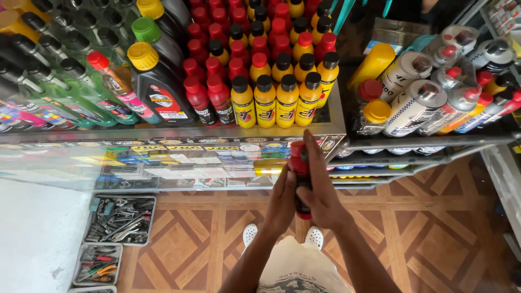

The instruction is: Inspecting and organizing various automotive fluid and spray bottles on a shelf.

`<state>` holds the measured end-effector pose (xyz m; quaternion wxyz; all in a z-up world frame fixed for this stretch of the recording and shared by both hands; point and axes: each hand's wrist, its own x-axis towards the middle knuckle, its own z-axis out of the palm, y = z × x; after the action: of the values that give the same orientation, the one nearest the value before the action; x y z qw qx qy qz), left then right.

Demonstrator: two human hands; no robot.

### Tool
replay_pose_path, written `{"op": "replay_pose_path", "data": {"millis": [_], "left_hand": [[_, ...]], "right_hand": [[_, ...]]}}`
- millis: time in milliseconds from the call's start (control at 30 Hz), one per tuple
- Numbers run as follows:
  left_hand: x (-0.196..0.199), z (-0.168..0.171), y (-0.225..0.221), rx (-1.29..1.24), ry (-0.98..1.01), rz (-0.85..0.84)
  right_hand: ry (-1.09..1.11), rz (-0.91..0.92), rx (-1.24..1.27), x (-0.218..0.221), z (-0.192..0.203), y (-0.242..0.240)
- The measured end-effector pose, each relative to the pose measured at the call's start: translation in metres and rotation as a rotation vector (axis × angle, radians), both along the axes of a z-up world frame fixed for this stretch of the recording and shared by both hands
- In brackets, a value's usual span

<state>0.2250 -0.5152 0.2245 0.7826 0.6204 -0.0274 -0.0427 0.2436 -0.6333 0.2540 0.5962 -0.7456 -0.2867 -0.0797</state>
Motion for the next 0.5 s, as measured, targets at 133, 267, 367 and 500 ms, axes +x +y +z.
{"op": "replay_pose_path", "data": {"millis": [133,267,367,500], "left_hand": [[0.01,-0.005,0.004,-0.08,-0.008,0.211],[0.012,0.004,0.004,-0.018,0.06,0.324],[0.012,0.007,0.002,0.036,-0.038,0.304],[0.018,-0.006,0.02,0.275,-0.295,0.035]], "right_hand": [[0.095,-0.012,-0.089,-0.037,0.002,0.012],[0.423,-0.042,0.23,-0.063,-0.023,0.019],[0.822,0.032,0.944,-0.064,-0.048,0.009],[1.199,0.13,1.053,-0.054,-0.08,-0.027]]}}
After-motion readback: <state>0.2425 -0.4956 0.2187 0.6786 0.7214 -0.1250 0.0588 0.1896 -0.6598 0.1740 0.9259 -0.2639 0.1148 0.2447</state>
